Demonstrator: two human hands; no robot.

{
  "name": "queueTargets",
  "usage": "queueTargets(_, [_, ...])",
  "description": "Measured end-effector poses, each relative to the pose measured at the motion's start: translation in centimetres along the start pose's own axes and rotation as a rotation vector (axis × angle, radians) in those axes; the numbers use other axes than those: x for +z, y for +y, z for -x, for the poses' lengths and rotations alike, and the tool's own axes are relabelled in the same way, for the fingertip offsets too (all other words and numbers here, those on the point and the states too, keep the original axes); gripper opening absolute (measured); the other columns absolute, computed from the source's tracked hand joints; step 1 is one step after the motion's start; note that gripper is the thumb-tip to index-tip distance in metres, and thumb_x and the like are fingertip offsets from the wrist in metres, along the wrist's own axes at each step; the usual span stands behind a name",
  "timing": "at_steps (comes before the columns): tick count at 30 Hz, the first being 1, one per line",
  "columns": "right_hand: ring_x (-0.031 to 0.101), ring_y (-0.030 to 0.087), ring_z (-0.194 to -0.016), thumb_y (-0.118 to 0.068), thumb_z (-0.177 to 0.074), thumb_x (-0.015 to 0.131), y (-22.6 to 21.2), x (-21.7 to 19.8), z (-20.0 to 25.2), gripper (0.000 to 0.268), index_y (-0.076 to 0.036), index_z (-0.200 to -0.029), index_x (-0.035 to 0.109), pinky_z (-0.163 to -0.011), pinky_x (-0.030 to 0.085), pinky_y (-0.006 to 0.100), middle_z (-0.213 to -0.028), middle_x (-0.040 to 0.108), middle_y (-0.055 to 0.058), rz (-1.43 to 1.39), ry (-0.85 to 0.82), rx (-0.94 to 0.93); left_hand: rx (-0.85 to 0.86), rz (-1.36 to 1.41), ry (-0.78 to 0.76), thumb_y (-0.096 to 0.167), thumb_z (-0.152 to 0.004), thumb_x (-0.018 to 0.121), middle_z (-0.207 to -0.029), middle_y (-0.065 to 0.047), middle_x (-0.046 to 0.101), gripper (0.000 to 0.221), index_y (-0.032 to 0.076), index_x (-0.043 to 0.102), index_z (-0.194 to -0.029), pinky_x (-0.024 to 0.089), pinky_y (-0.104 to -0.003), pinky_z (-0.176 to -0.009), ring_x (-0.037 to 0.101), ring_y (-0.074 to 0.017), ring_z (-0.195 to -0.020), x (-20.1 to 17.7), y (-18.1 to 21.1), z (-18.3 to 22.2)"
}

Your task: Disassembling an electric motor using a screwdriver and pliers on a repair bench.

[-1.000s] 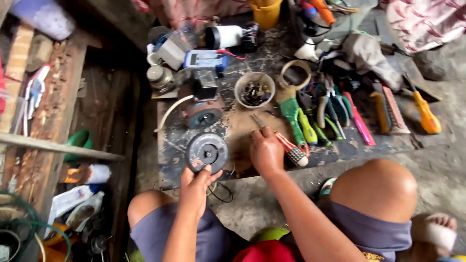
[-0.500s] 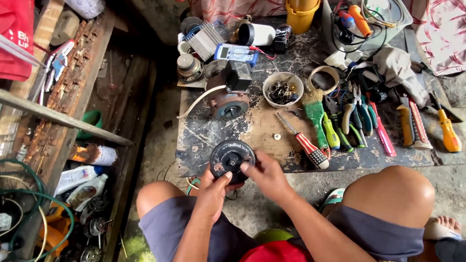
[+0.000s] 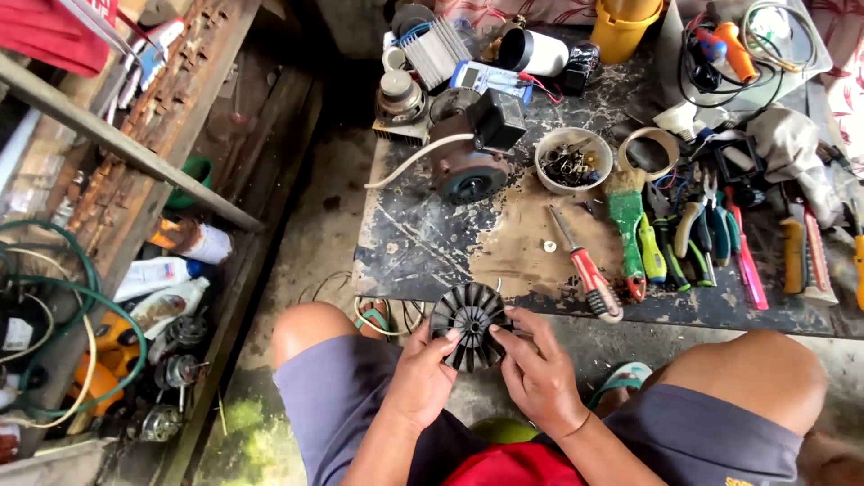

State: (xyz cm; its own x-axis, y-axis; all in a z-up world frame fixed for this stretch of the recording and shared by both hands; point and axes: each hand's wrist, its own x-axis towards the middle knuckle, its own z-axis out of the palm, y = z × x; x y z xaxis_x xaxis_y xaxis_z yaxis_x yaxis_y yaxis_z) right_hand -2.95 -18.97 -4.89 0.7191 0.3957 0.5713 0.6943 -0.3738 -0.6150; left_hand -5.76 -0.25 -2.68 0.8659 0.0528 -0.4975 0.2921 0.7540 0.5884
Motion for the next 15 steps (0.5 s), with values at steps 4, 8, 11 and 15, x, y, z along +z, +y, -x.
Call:
queueTargets(4, [0.059,0.04,-0.13,0.003,-0.097,0.056,-0.3,-0.3,0.4,0.033,-0.006,-0.127,0.066,-0.097,0.062,0.044,-0.142,0.05,0.022,0.008,0.009,0.002,-0.062,-0.044,0.124,0.004,-0.087,0.065,-0.103,-0.002,0.066,0.039,0.015,0.067,-0.124,0.037,-0.034,-0.095,0.058,-0.0155,-0.101,-0.7,-1.1,-0.3])
queueTargets(8, [0.054,0.04,-0.134,0.002,-0.097,0.055,-0.4,0.1,0.9,0.031,-0.006,-0.126,0.067,-0.099,0.061,0.046,-0.142,0.049,0.021,0.0,0.011,0.022,-0.042,-0.057,0.091,0.003,-0.089,0.065,-0.108,-0.003,0.072,0.048,0.015,0.066,-0.135,0.041,-0.032,-0.096,0.063,-0.0159,-0.105,-0.9,-0.9,-0.1])
queueTargets(11, [0.055,0.04,-0.134,0.002,-0.097,0.056,-0.4,0.1,1.2,0.031,-0.005,-0.125,0.067,-0.1,0.06,0.045,-0.142,0.049,0.021,-0.007,-0.013,0.04,-0.019,-0.091,0.079,0.002,-0.088,0.067,-0.107,-0.003,0.07,0.051,0.015,0.066,-0.137,0.04,-0.034,-0.097,0.06,-0.0162,-0.104,-1.9,-1.3,-0.5])
queueTargets(15, [0.058,0.039,-0.129,0.001,-0.097,0.055,0.0,0.2,1.7,0.03,-0.003,-0.124,0.068,-0.101,0.06,0.044,-0.14,0.049,0.021,-0.001,-0.017,0.064,-0.042,-0.086,0.103,0.004,-0.089,0.071,-0.104,-0.001,0.07,0.047,0.017,0.067,-0.133,0.038,-0.034,-0.097,0.06,-0.0152,-0.102,-2.5,-2.1,-1.0])
